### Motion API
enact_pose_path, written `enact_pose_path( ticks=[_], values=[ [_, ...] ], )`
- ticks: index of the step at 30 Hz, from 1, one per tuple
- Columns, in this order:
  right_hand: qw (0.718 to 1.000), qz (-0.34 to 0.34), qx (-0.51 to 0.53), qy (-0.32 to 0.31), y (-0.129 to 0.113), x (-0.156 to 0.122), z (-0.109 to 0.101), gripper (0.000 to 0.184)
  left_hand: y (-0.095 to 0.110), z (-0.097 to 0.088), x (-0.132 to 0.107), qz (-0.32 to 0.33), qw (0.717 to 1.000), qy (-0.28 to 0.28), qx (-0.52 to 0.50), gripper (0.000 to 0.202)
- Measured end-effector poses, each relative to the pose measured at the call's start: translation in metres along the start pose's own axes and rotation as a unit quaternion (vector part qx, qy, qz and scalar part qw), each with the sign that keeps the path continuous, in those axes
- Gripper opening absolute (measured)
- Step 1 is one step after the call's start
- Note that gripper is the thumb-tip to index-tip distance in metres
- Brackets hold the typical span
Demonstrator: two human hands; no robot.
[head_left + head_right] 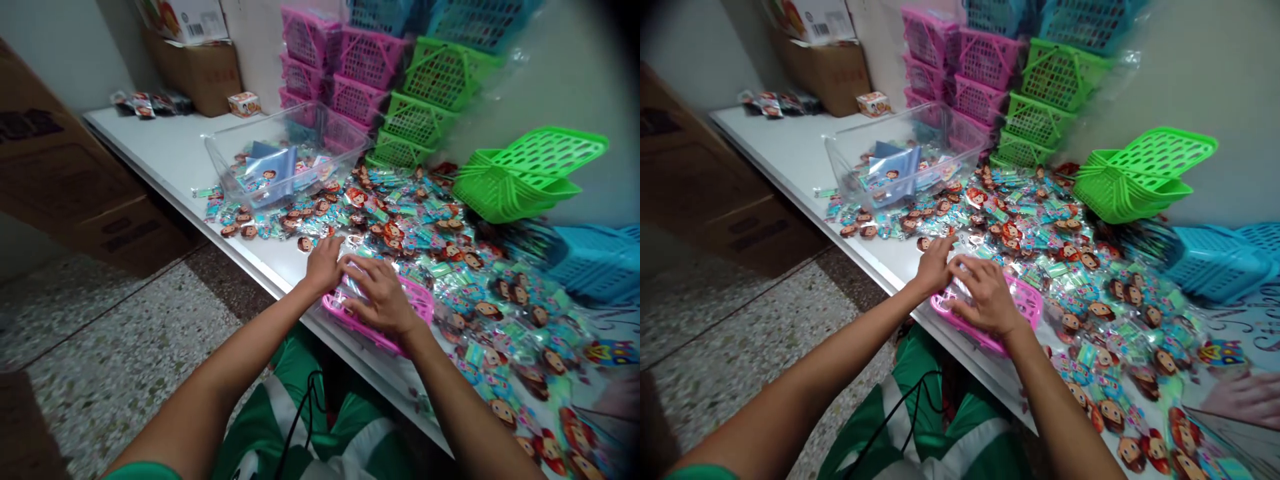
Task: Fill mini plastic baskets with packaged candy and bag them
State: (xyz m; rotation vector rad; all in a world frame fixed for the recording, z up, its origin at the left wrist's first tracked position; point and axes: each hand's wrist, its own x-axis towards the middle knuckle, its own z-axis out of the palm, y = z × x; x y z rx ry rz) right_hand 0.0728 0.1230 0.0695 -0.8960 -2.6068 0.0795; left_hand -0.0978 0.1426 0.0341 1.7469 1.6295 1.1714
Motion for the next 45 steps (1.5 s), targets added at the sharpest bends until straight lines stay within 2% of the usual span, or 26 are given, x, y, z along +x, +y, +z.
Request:
enact_pose_path(
  ticks=[2,4,8,11,14,16,18,20,22,24,26,29,31,33,35,37,39,41,42,45],
  values=[
    [0.998,-0.053,0.011,-0.040,-0.006,0.000,-0.002,0.069,-0.003,0.002,0.001,0.000,1.000,-0.007,-0.001,0.040],
    [0.997,-0.061,0.014,-0.049,-0.009,-0.001,-0.002,0.069,-0.007,0.006,0.001,-0.006,1.000,-0.017,-0.010,0.039],
    [0.990,-0.100,0.042,-0.085,-0.011,-0.002,0.000,0.041,-0.017,0.014,-0.002,-0.022,0.999,-0.026,-0.031,0.039],
    [0.982,-0.132,0.062,-0.122,-0.013,0.000,0.002,0.031,-0.020,0.014,-0.004,-0.023,0.999,-0.013,-0.029,0.044],
    [0.981,-0.136,0.070,-0.117,-0.016,0.003,0.003,0.030,-0.007,0.002,-0.001,0.005,1.000,0.013,0.000,0.052],
    [0.981,-0.147,0.076,-0.105,-0.016,0.004,0.005,0.030,0.009,-0.009,0.003,0.079,0.997,0.017,0.021,0.047],
    [0.979,-0.165,0.080,-0.084,-0.015,0.004,0.007,0.031,0.027,-0.018,0.003,0.178,0.984,-0.028,0.002,0.043],
    [0.979,-0.179,0.083,-0.051,-0.013,0.003,0.010,0.031,0.040,-0.021,0.000,0.249,0.957,-0.141,-0.043,0.049],
    [0.977,-0.190,0.093,-0.019,-0.011,0.001,0.012,0.030,0.042,-0.019,-0.005,0.265,0.932,-0.242,-0.047,0.058],
    [0.974,-0.191,0.120,0.005,-0.009,-0.002,0.011,0.028,0.038,-0.015,-0.010,0.225,0.938,-0.261,-0.041,0.065],
    [0.972,-0.159,0.168,0.044,-0.008,-0.006,0.008,0.024,0.032,-0.012,-0.012,0.187,0.948,-0.256,-0.038,0.067],
    [0.957,-0.020,0.238,0.164,-0.002,-0.015,-0.001,0.024,0.032,-0.011,-0.012,0.193,0.942,-0.276,0.006,0.065],
    [0.935,0.082,0.245,0.243,0.005,-0.022,-0.008,0.025,0.036,-0.011,-0.012,0.230,0.920,-0.309,0.075,0.067],
    [0.927,0.133,0.217,0.276,0.014,-0.032,-0.017,0.023,0.041,-0.010,-0.013,0.277,0.883,-0.345,0.156,0.079],
    [0.941,0.126,0.168,0.267,0.018,-0.045,-0.026,0.019,0.043,-0.008,-0.014,0.312,0.851,-0.363,0.215,0.095],
    [0.961,0.094,0.109,0.234,0.016,-0.064,-0.035,0.019,0.043,-0.006,-0.015,0.327,0.837,-0.364,0.245,0.105],
    [0.982,0.048,0.052,0.177,0.007,-0.085,-0.037,0.032,0.042,-0.004,-0.015,0.333,0.830,-0.366,0.258,0.107],
    [0.994,0.000,0.005,0.110,-0.003,-0.106,-0.033,0.047,0.041,-0.004,-0.015,0.338,0.824,-0.370,0.266,0.109],
    [0.996,-0.019,-0.013,0.087,-0.007,-0.115,-0.027,0.048,0.041,-0.004,-0.015,0.340,0.820,-0.373,0.268,0.110],
    [0.994,-0.032,-0.053,0.085,-0.012,-0.131,-0.008,0.040,0.042,-0.005,-0.014,0.347,0.810,-0.384,0.274,0.115]
  ],
)
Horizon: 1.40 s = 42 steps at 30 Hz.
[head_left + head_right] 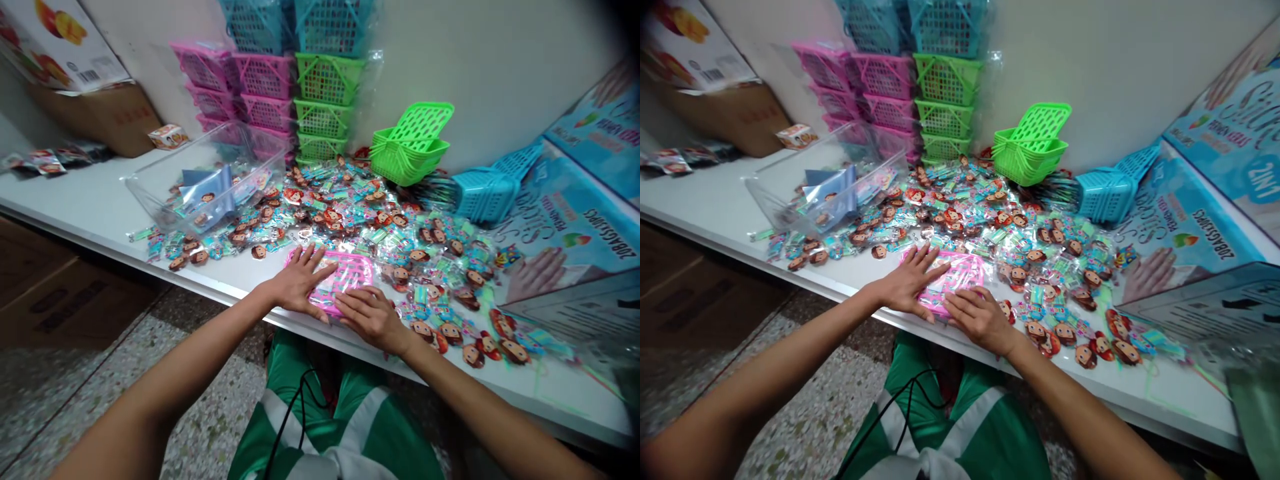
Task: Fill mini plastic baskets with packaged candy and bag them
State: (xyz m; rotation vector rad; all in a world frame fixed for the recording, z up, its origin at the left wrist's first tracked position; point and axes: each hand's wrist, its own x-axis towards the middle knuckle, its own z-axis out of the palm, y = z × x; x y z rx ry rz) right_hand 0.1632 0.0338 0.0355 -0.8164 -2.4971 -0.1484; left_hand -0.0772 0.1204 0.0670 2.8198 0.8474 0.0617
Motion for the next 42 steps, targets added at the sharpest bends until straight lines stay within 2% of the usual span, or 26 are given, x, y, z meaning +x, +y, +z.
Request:
enact_pose_path(
  ticks=[4,8,13,18,20,23,26,28,30,34,38,42],
  values=[
    [0.999,-0.017,-0.032,0.038,0.002,-0.005,0.013,0.037,0.002,0.000,0.001,0.009,1.000,-0.011,0.009,0.118],
    [0.998,-0.037,-0.022,0.035,0.001,-0.004,0.016,0.037,0.006,0.002,0.001,0.000,1.000,-0.014,0.023,0.113],
    [0.998,0.002,-0.015,0.065,-0.003,-0.007,0.022,0.040,0.010,0.002,0.000,-0.005,1.000,-0.007,0.021,0.111],
    [1.000,-0.006,0.021,0.016,0.000,-0.012,0.016,0.049,0.012,-0.004,-0.001,-0.015,1.000,-0.008,0.016,0.106],
    [0.999,0.032,0.031,0.016,-0.002,-0.016,0.016,0.054,0.013,-0.006,0.000,-0.017,1.000,-0.009,0.017,0.102],
    [0.990,0.115,0.044,0.071,-0.009,-0.021,0.026,0.055,0.013,-0.005,0.002,-0.030,0.999,-0.002,0.017,0.088],
    [0.965,0.201,0.084,0.146,-0.020,-0.018,0.033,0.056,0.014,-0.003,0.004,-0.048,0.999,0.003,0.025,0.085],
    [0.947,0.253,0.110,0.165,-0.025,-0.010,0.029,0.057,0.015,-0.003,0.005,-0.051,0.998,-0.001,0.033,0.090],
    [0.936,0.294,0.128,0.143,-0.024,-0.001,0.019,0.054,0.016,-0.003,0.005,-0.051,0.998,-0.006,0.038,0.092],
    [0.933,0.337,0.112,0.068,-0.009,0.018,0.005,0.049,0.017,-0.004,0.006,-0.054,0.998,-0.005,0.043,0.091],
    [0.931,0.360,0.045,0.028,0.006,0.026,0.012,0.061,0.018,-0.005,0.006,-0.055,0.998,-0.006,0.037,0.093],
    [0.933,0.360,0.029,0.005,0.011,0.024,0.020,0.065,0.017,-0.003,0.007,-0.054,0.998,-0.001,0.019,0.096]
  ],
)
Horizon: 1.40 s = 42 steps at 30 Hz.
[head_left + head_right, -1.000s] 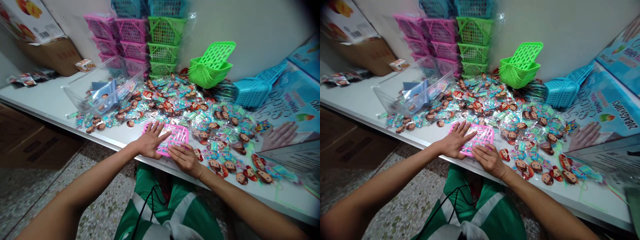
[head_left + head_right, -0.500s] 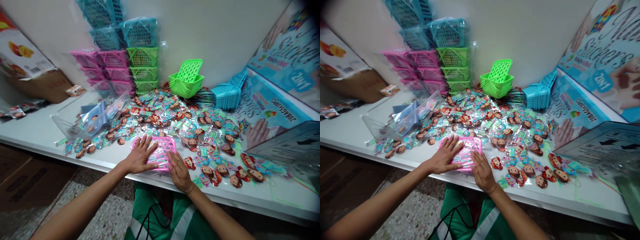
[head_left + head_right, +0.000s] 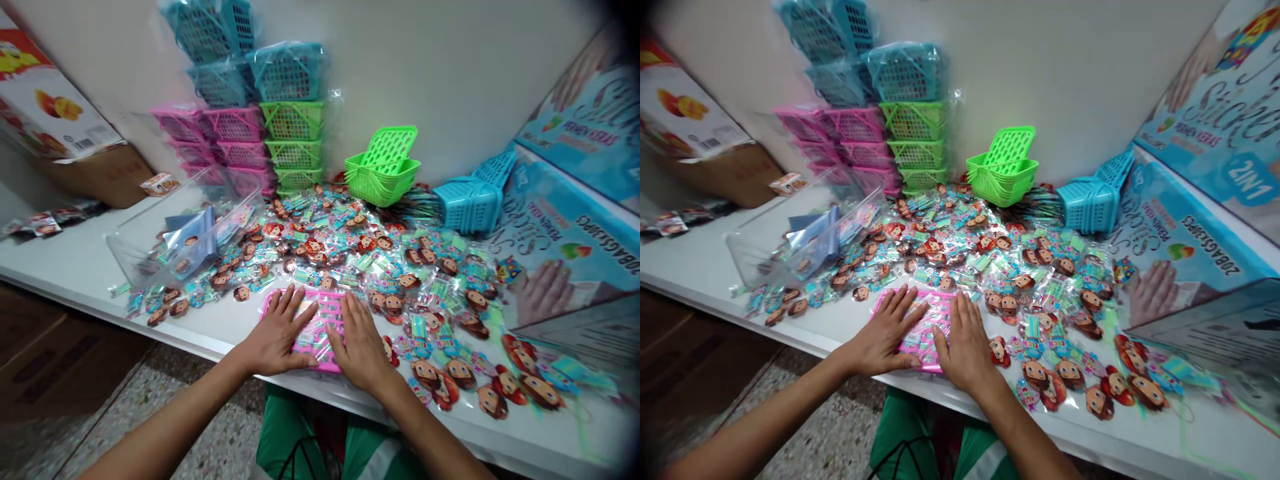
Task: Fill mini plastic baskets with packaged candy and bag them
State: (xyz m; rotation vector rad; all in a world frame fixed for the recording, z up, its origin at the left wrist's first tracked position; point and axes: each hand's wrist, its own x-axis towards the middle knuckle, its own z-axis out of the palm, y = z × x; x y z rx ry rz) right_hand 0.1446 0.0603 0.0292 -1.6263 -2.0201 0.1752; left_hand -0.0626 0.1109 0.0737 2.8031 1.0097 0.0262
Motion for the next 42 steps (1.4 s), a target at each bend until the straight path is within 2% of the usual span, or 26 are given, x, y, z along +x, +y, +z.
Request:
enact_pose_path(
  ticks=[5,9,14,19,23,26,30,34,42],
  values=[
    [1.000,-0.002,-0.024,-0.018,0.005,0.002,-0.002,0.061,-0.002,-0.001,0.001,-0.007,1.000,-0.002,-0.018,0.099],
    [0.999,-0.026,-0.043,-0.018,0.008,0.005,-0.007,0.065,-0.002,-0.001,0.000,-0.008,1.000,0.008,-0.029,0.100],
    [0.995,-0.037,-0.089,-0.029,-0.006,0.021,-0.020,0.060,-0.003,0.002,-0.003,-0.008,0.999,0.026,-0.042,0.100],
    [0.994,-0.048,-0.085,-0.050,-0.025,0.037,-0.003,0.062,-0.003,0.004,-0.005,-0.006,0.998,0.039,-0.054,0.103],
    [0.993,-0.054,-0.083,-0.062,-0.019,0.038,0.009,0.063,-0.004,0.006,-0.004,-0.007,0.997,0.044,-0.062,0.101],
    [0.994,-0.056,-0.070,-0.055,-0.013,0.041,0.008,0.056,-0.006,0.007,-0.004,-0.007,0.996,0.046,-0.069,0.100],
    [0.997,-0.021,-0.058,-0.041,-0.010,0.049,0.005,0.044,-0.007,0.008,-0.004,-0.034,0.996,0.047,-0.075,0.107],
    [0.996,-0.027,-0.079,-0.036,-0.011,0.052,0.006,0.045,-0.004,0.010,-0.004,-0.079,0.994,0.066,-0.044,0.106],
    [0.992,-0.055,-0.105,-0.042,-0.012,0.054,0.006,0.043,-0.004,0.009,0.000,-0.080,0.992,0.074,-0.065,0.117]
  ],
)
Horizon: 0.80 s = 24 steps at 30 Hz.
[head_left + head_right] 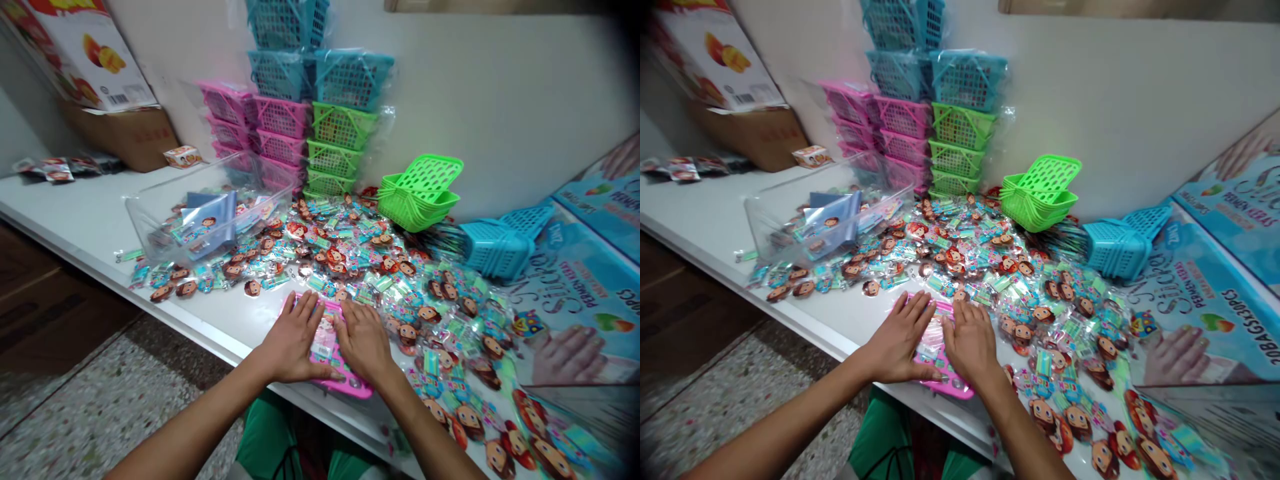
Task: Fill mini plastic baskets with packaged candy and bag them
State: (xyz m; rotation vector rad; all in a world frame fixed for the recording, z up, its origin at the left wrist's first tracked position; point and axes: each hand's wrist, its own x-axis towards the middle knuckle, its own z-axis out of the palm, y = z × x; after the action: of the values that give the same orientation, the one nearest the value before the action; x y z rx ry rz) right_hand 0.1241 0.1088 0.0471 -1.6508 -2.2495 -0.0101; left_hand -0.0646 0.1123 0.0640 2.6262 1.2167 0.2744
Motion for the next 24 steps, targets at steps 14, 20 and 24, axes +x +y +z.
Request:
enact_pose_path(
  ticks=[14,20,24],
  values=[
    [0.984,0.089,0.155,0.011,0.014,0.006,0.004,0.034,-0.026,0.012,0.013,-0.251,0.910,0.210,-0.253,0.039],
    [0.976,0.126,0.174,-0.015,0.018,0.016,0.003,0.030,-0.039,0.015,0.022,-0.311,0.849,0.220,-0.366,0.030],
    [0.973,0.138,0.177,-0.056,0.018,0.021,0.000,0.030,-0.042,0.018,0.021,-0.341,0.795,0.202,-0.460,0.032]
  ],
)
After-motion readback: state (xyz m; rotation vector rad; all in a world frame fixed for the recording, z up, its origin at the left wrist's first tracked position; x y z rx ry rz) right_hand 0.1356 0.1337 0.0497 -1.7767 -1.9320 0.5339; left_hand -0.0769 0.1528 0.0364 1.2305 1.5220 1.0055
